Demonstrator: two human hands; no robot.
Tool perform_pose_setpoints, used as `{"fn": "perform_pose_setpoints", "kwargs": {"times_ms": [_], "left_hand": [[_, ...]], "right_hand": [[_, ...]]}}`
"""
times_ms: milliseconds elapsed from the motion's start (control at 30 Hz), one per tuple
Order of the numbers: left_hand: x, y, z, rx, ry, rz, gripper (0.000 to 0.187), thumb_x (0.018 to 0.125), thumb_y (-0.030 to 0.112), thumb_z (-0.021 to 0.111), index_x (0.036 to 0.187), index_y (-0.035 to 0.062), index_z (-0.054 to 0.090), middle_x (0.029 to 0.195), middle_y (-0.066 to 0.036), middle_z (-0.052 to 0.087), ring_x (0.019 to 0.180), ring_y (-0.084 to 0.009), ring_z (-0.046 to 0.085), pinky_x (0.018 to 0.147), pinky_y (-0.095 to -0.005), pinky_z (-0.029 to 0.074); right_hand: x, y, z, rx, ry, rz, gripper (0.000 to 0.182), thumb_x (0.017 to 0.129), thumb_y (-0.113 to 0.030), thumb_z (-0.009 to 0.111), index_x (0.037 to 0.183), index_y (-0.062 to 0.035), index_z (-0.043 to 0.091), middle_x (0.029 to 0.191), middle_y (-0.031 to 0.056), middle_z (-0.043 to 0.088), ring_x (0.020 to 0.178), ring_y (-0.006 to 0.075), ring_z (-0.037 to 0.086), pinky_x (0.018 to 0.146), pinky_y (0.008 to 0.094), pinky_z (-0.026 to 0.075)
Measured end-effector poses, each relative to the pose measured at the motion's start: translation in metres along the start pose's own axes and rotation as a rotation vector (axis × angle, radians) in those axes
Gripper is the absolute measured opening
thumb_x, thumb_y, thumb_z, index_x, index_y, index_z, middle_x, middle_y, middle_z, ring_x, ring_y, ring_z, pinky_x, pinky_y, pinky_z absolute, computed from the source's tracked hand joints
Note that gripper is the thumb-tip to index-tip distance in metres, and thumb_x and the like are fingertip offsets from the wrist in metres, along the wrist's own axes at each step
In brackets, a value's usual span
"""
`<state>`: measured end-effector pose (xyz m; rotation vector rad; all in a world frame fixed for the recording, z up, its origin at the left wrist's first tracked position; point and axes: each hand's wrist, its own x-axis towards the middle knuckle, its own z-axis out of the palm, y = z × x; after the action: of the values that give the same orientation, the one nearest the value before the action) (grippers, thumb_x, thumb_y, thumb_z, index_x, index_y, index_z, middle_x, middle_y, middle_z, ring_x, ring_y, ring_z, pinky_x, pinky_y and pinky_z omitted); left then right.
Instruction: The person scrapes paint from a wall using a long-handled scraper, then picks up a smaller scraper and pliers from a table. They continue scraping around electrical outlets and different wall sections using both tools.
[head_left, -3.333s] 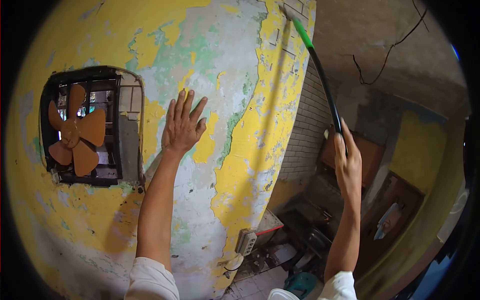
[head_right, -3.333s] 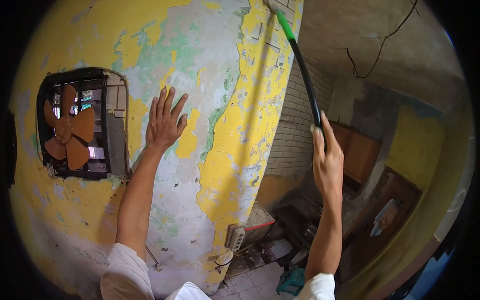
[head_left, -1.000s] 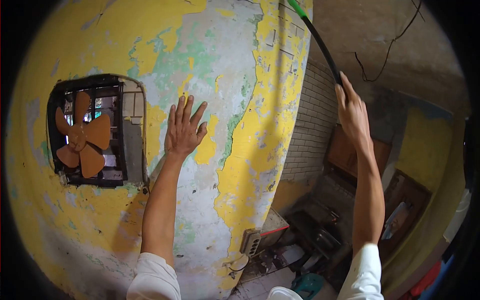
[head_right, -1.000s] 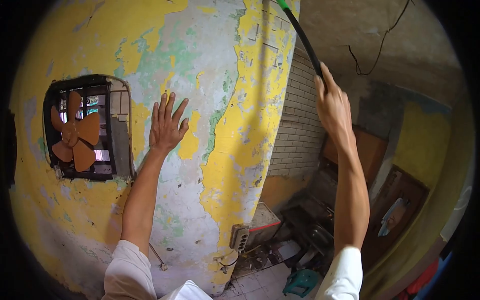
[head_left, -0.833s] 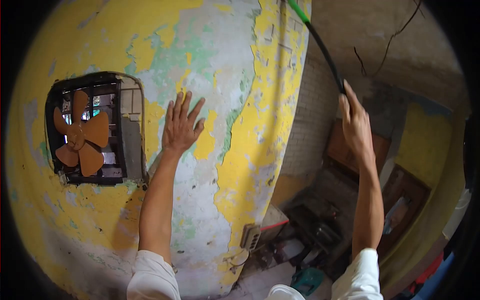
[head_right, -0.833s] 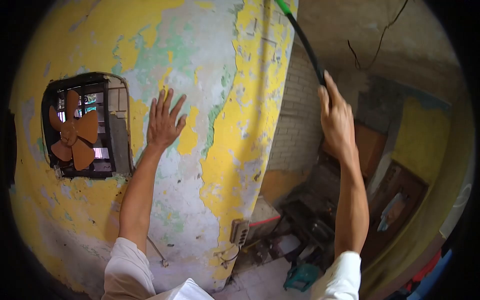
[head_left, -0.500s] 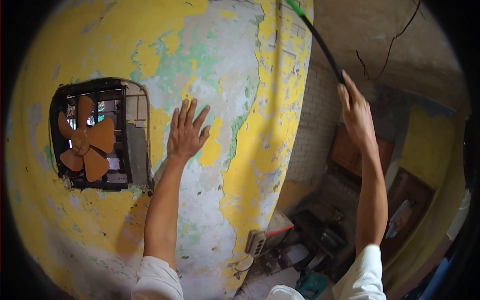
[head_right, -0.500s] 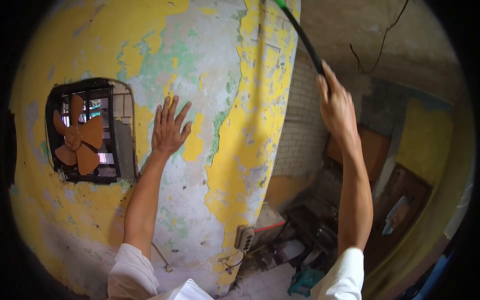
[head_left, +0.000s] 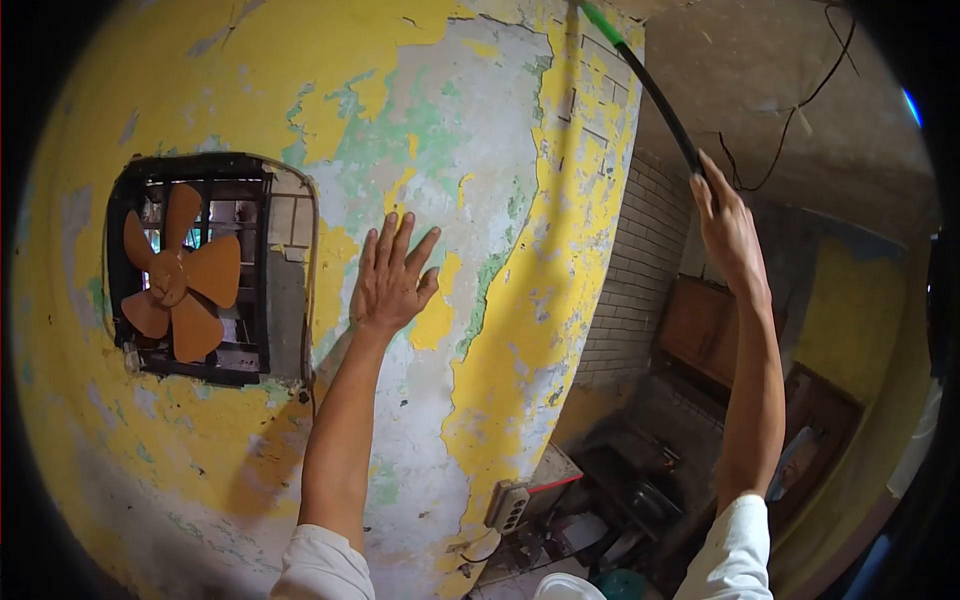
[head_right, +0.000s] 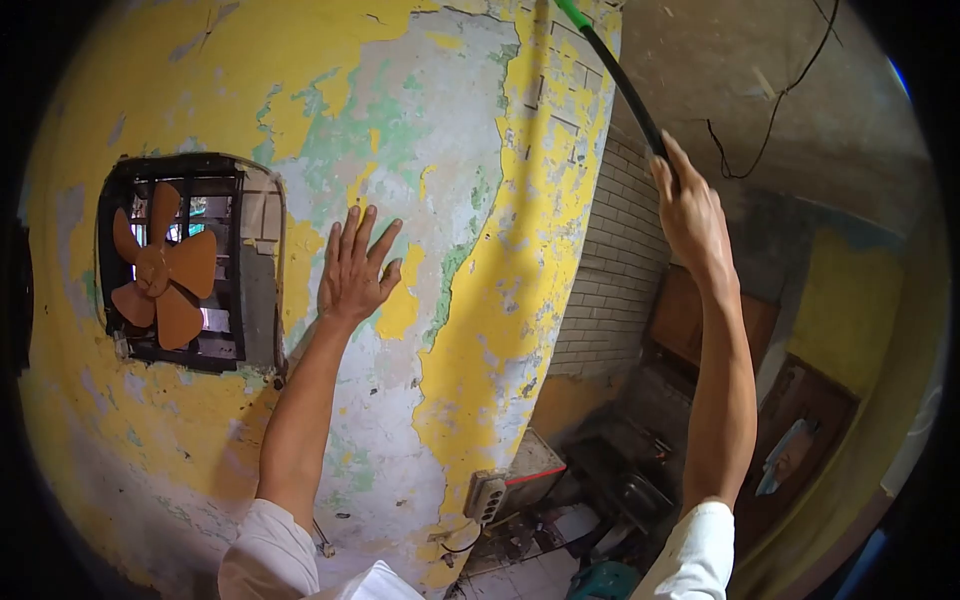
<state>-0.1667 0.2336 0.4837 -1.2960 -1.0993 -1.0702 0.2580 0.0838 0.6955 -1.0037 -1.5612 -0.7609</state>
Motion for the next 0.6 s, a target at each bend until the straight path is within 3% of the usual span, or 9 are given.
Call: {"fn": "perform_pose_setpoints", "kwargs": {"times_ms": [33, 67, 133, 267, 367, 400, 467, 533, 600], "left_hand": [[0.002, 0.000, 0.000, 0.004, -0.001, -0.004, 0.066, 0.108, 0.046, 0.056, 0.169, 0.0307, 0.039, 0.178, -0.009, 0.027, 0.167, -0.0311, 0.019, 0.134, -0.0538, 0.020], [0.002, 0.001, 0.000, 0.008, -0.007, -0.004, 0.066, 0.107, 0.046, 0.056, 0.169, 0.0310, 0.039, 0.178, -0.009, 0.027, 0.167, -0.0312, 0.019, 0.134, -0.0538, 0.020], [0.003, 0.001, -0.002, 0.009, -0.038, 0.001, 0.065, 0.108, 0.046, 0.056, 0.169, 0.0314, 0.039, 0.178, -0.009, 0.027, 0.166, -0.0315, 0.019, 0.134, -0.0539, 0.020], [-0.003, -0.002, -0.001, 0.010, -0.037, 0.004, 0.065, 0.109, 0.046, 0.055, 0.170, 0.0316, 0.037, 0.179, -0.009, 0.024, 0.167, -0.0316, 0.017, 0.135, -0.0538, 0.019], [-0.001, 0.000, 0.000, -0.010, -0.024, -0.007, 0.066, 0.108, 0.046, 0.055, 0.170, 0.0315, 0.036, 0.179, -0.009, 0.024, 0.167, -0.0312, 0.016, 0.135, -0.0537, 0.020], [-0.002, 0.002, 0.000, -0.019, -0.030, -0.002, 0.066, 0.108, 0.046, 0.055, 0.170, 0.0315, 0.036, 0.179, -0.009, 0.024, 0.167, -0.0312, 0.016, 0.135, -0.0537, 0.020], [0.001, -0.001, -0.003, -0.012, -0.045, 0.002, 0.067, 0.108, 0.046, 0.055, 0.170, 0.0317, 0.036, 0.179, -0.008, 0.024, 0.167, -0.0307, 0.016, 0.134, -0.0537, 0.021], [-0.005, -0.003, -0.002, -0.012, -0.047, 0.007, 0.067, 0.108, 0.047, 0.055, 0.170, 0.0319, 0.035, 0.180, -0.008, 0.024, 0.167, -0.0304, 0.017, 0.134, -0.0530, 0.020], [-0.003, -0.005, 0.000, 0.013, -0.016, 0.025, 0.067, 0.108, 0.048, 0.056, 0.170, 0.0319, 0.036, 0.179, -0.008, 0.024, 0.167, -0.0303, 0.018, 0.135, -0.0521, 0.019]], "right_hand": [[0.016, -0.003, 0.006, -0.075, 0.109, -0.131, 0.053, 0.115, -0.044, 0.049, 0.160, -0.0158, 0.053, 0.139, 0.0237, 0.070, 0.134, 0.0442, 0.062, 0.109, 0.0497, 0.053], [0.029, -0.003, 0.005, -0.079, 0.099, -0.118, 0.053, 0.115, -0.044, 0.049, 0.160, -0.0158, 0.053, 0.139, 0.0237, 0.070, 0.134, 0.0442, 0.062, 0.109, 0.0497, 0.053], [0.046, -0.047, -0.007, -0.016, -0.052, 0.147, 0.054, 0.115, -0.045, 0.048, 0.160, -0.0158, 0.053, 0.134, 0.0240, 0.072, 0.127, 0.0457, 0.066, 0.105, 0.0508, 0.055], [0.016, -0.041, -0.013, -0.082, 0.012, 0.031, 0.057, 0.114, -0.050, 0.044, 0.160, -0.0170, 0.052, 0.124, 0.0248, 0.075, 0.120, 0.0455, 0.070, 0.098, 0.0517, 0.055], [0.043, -0.001, 0.005, -0.128, 0.141, -0.124, 0.057, 0.115, -0.049, 0.045, 0.161, -0.0167, 0.052, 0.115, 0.0244, 0.078, 0.113, 0.0447, 0.073, 0.094, 0.0514, 0.055], [0.044, -0.018, -0.002, -0.134, 0.136, -0.116, 0.057, 0.115, -0.049, 0.045, 0.161, -0.0167, 0.052, 0.115, 0.0244, 0.078, 0.113, 0.0447, 0.073, 0.094, 0.0514, 0.055], [0.048, -0.074, -0.018, -0.037, -0.092, 0.242, 0.057, 0.114, -0.049, 0.046, 0.160, -0.0154, 0.053, 0.118, 0.0252, 0.077, 0.116, 0.0448, 0.072, 0.095, 0.0505, 0.056], [0.036, -0.062, -0.014, -0.089, -0.067, 0.206, 0.056, 0.114, -0.046, 0.046, 0.160, -0.0151, 0.052, 0.124, 0.0261, 0.075, 0.120, 0.0457, 0.070, 0.096, 0.0507, 0.056], [0.003, -0.032, -0.008, -0.053, 0.058, -0.092, 0.051, 0.115, -0.039, 0.047, 0.161, -0.0147, 0.052, 0.127, 0.0267, 0.074, 0.122, 0.0478, 0.068, 0.095, 0.0506, 0.057]]}}
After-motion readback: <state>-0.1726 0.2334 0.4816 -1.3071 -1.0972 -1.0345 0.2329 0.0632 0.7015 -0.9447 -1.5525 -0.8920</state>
